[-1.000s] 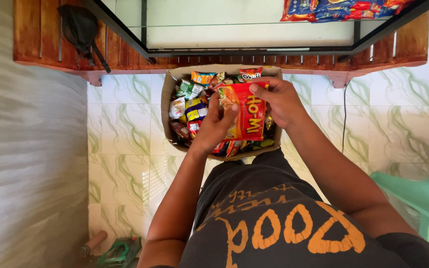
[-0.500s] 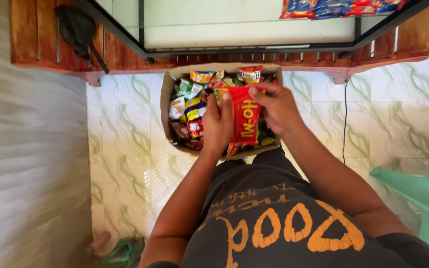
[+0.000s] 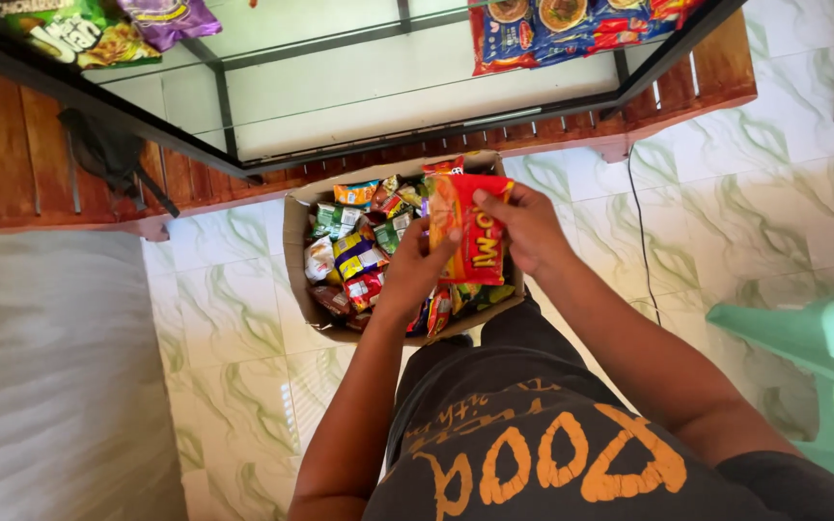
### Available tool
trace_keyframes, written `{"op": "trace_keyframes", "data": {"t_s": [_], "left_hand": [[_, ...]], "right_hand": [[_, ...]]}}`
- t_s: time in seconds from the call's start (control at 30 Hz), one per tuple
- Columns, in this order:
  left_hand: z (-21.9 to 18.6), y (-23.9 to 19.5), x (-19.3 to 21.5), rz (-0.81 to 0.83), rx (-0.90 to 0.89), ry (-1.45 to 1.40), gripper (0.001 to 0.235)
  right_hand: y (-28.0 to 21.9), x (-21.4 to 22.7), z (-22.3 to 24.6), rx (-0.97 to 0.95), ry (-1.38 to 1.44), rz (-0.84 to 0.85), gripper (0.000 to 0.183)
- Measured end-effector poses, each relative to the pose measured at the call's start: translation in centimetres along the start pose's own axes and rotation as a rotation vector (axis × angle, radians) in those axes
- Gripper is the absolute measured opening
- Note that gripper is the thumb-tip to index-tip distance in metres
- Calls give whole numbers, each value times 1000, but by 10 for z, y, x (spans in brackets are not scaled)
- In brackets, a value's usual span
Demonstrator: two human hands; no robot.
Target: Transferring various packaged snack bags from a cardboard box on the floor into a glass display cabinet.
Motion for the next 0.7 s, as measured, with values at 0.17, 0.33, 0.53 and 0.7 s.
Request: {"op": "trace_keyframes", "data": {"t_s": [0.17, 0.33, 0.53, 0.7], "left_hand": [[2, 21, -22, 19, 57, -61, 47], [24, 64, -36, -72, 64, -78, 50], [46, 127, -72, -100, 96, 17, 51], [64, 216, -85, -91, 6, -54, 52]], "right_hand": [[-5, 7, 22, 9, 41, 68, 43], [5, 39, 13, 26, -93, 9, 58], [57, 96, 41, 67, -227, -115, 53], [132, 109, 79, 214, -311, -5, 44]]}}
Point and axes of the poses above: each hand's wrist, its own y-axis towards the middle knuckle, its own x-axis out of the back of the hand, z = x × y, the point moved 10 cm from there along y, towards the middle knuckle, and after that the axes turned 12 degrees about -y, right-handed, at the moved point
